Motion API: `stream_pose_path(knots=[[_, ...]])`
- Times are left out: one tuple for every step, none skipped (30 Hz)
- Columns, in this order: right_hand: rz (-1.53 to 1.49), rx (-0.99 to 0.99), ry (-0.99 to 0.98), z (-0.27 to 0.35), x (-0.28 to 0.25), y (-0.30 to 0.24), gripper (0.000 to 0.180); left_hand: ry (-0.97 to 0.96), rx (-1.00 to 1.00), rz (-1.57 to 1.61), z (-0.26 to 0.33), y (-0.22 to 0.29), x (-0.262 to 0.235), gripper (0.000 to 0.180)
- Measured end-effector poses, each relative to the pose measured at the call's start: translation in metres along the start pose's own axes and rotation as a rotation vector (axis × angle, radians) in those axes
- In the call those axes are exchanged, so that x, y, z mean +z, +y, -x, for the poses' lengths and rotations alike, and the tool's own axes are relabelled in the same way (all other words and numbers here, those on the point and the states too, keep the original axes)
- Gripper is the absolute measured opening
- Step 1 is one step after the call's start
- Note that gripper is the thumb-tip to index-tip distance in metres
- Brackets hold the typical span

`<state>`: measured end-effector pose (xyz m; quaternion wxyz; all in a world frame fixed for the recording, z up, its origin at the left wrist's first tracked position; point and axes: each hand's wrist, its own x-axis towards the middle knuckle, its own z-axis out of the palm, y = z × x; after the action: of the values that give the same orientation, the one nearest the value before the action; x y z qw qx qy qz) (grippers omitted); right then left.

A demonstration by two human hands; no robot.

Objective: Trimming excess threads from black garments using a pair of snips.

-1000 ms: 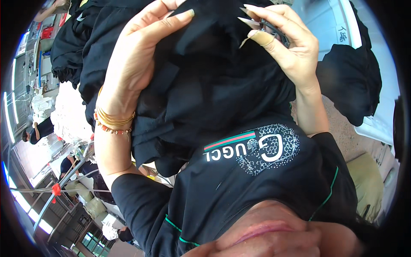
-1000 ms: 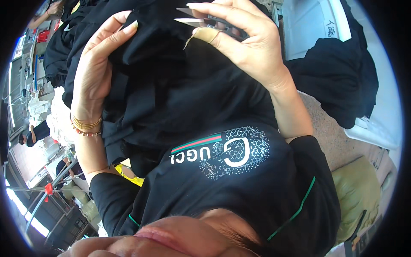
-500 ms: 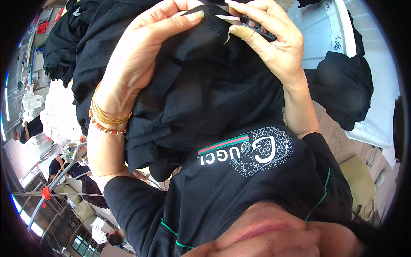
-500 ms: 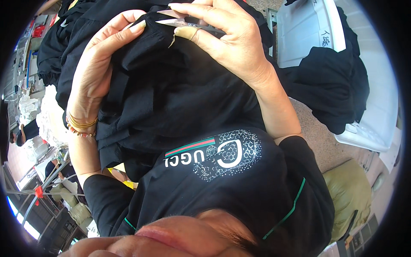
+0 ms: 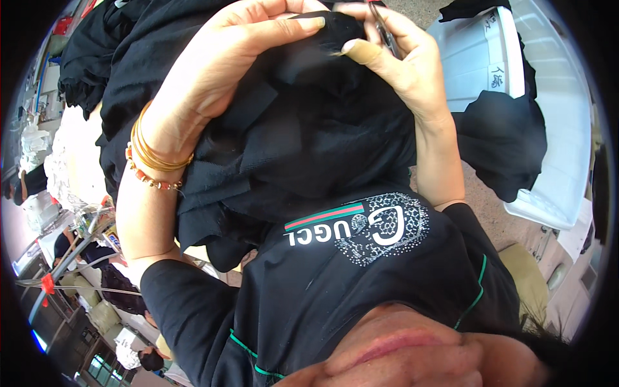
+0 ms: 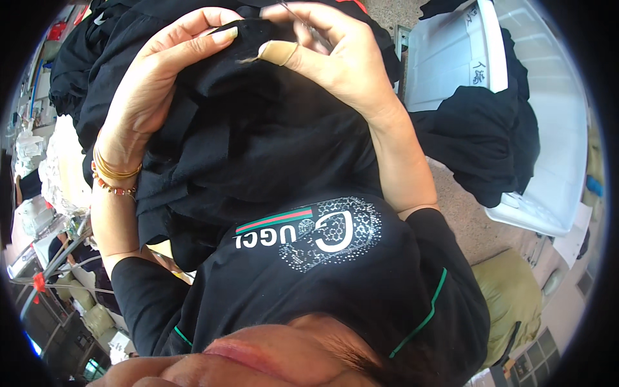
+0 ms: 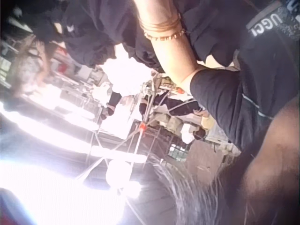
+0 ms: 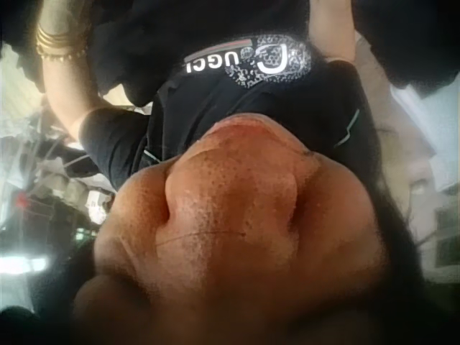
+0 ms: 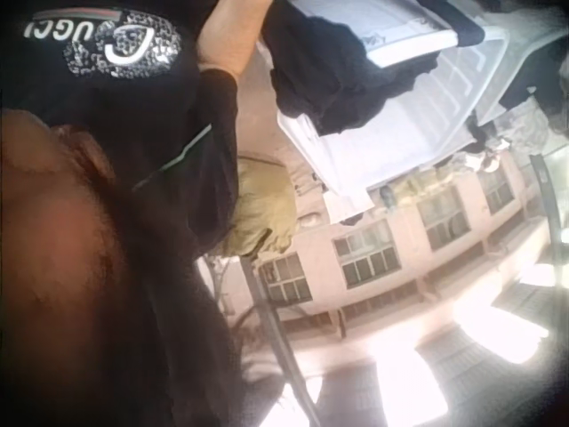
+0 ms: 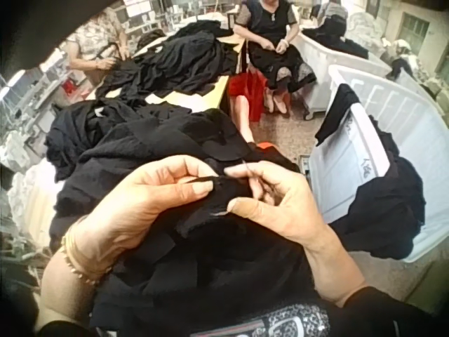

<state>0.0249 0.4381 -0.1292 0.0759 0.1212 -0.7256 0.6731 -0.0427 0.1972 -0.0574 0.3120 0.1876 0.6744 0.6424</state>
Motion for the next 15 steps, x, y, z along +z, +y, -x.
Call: stream_pose_path(knots=[[0.018,-0.022,0.024,-0.001,-0.002,0.009,0.028,-0.007,-0.013,-0.003,0.000,0.002,0.003,0.021],[0.044,-0.021,0.115,0.004,-0.008,0.011,0.025,0.001,0.002,0.016,0.001,0.004,0.004,0.021],[0.071,-0.021,0.206,0.007,-0.013,0.009,0.023,-0.056,-0.013,0.007,0.002,0.007,0.004,0.022],[0.010,-0.148,0.289,-0.002,-0.012,0.006,0.017,-0.108,-0.029,-0.003,0.005,0.009,0.003,0.023],[-0.086,-0.093,0.297,0.000,-0.027,0.006,0.014,-0.127,-0.013,-0.111,0.007,0.009,-0.002,0.026],[-0.030,-0.072,0.322,0.001,-0.033,0.005,0.015,-0.112,0.001,-0.092,0.014,0.011,-0.003,0.026],[0.002,-0.135,0.288,-0.001,-0.030,-0.002,0.016,0.022,-0.011,-0.119,0.021,0.011,-0.003,0.027],[0.033,-0.198,0.255,-0.003,-0.024,-0.008,0.017,0.157,-0.025,-0.145,0.025,0.010,-0.004,0.028],[0.032,-0.191,0.249,-0.003,-0.021,-0.008,0.021,0.161,-0.019,-0.097,0.021,0.007,-0.008,0.030],[0.069,-0.190,0.266,-0.004,-0.013,-0.011,0.022,0.169,-0.012,-0.083,0.020,0.005,-0.012,0.030],[0.106,-0.190,0.283,-0.003,-0.007,-0.014,0.023,0.156,-0.028,-0.076,0.019,0.004,-0.016,0.031],[0.090,-0.211,0.262,-0.004,-0.012,-0.009,0.025,0.142,-0.045,-0.071,0.018,0.002,-0.019,0.032],[0.038,-0.146,0.212,-0.002,-0.004,-0.018,0.033,0.181,-0.012,-0.062,0.020,-0.003,-0.023,0.030],[-0.012,-0.077,0.174,0.002,0.005,-0.030,0.042,0.180,-0.011,-0.055,0.018,0.003,-0.016,0.030],[0.208,-0.205,0.162,0.000,0.007,-0.039,0.040,0.095,-0.057,0.095,0.016,0.016,-0.003,0.023]])
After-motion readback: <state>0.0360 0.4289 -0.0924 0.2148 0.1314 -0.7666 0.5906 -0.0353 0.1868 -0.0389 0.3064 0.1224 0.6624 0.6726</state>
